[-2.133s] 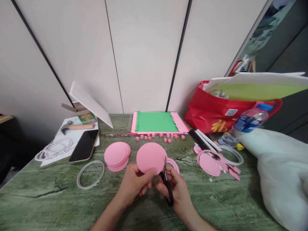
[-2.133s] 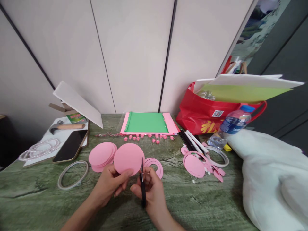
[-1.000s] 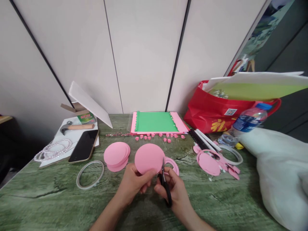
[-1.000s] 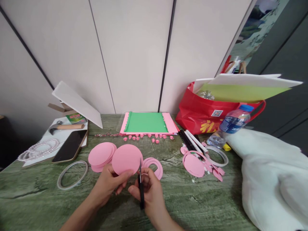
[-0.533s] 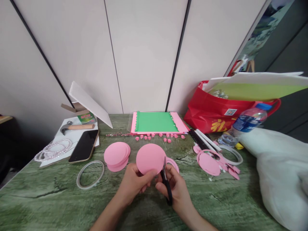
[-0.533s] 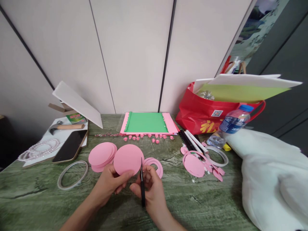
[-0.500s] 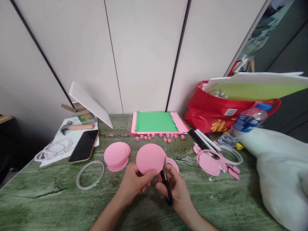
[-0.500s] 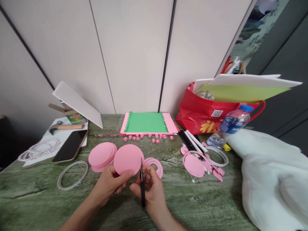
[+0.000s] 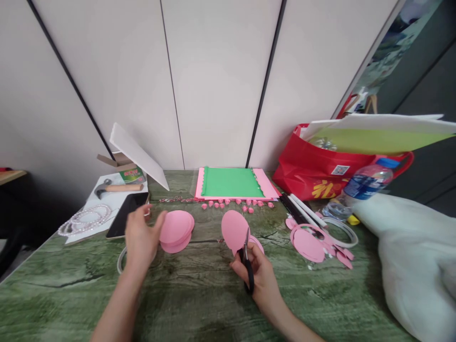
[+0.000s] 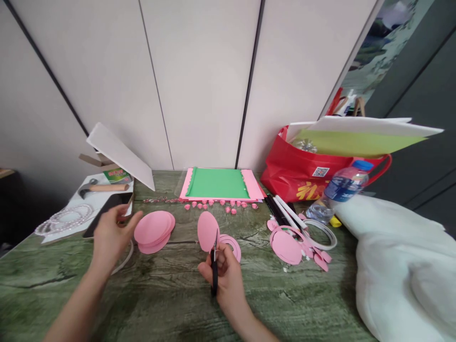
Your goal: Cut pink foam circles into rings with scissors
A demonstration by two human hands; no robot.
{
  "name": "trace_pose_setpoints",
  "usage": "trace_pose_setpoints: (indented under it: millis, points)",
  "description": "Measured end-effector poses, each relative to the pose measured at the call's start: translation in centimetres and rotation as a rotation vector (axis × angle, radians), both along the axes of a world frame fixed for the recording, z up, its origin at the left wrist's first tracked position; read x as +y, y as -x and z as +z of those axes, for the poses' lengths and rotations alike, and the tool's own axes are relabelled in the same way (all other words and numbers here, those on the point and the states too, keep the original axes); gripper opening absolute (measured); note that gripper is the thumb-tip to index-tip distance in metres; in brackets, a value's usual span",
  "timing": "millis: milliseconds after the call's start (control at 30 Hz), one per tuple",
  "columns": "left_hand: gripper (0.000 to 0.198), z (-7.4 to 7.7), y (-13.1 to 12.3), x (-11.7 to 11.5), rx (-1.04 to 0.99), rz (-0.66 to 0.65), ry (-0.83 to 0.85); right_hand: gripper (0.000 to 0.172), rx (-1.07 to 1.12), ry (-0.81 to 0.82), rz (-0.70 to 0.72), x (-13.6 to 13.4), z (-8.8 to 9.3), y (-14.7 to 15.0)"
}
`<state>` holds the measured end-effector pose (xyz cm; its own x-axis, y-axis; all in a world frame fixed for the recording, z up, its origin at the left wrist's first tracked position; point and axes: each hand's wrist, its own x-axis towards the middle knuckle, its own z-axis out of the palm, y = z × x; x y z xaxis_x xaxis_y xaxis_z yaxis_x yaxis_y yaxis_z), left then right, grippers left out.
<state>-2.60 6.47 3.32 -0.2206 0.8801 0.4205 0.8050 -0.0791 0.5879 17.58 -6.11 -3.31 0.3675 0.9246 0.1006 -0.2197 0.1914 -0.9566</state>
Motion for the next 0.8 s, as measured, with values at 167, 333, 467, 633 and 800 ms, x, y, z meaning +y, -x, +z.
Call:
trace_pose_setpoints:
  millis: [167,333,467,633,800]
  points:
    - [0.063,-0.5,3.8,4.7,0.32,0.307,0.216,0.037,0.008,0.002,0.008,0.0,-0.2,0.0]
    - [0.059,-1.3,3.9,7.6,0.317,0.342,0.301,0.035,0.043,0.011,0.035,0.1,-0.7,0.1]
    - [0.064,-1.9,4.1,9.0,0.191,0.295,0.266,0.033,0.055,-0.014,0.044,0.1,-0.9,0.0]
    - [0.07,-2.3,4.2,9.7,0.101,0.279,0.189,0.034,0.07,0.017,0.035,0.3,-0.9,0.0]
    - [0.087,-0.8,4.3,7.9,0.169,0.215,0.248,0.036,0.072,-0.006,0.011,0.3,-0.2,0.1]
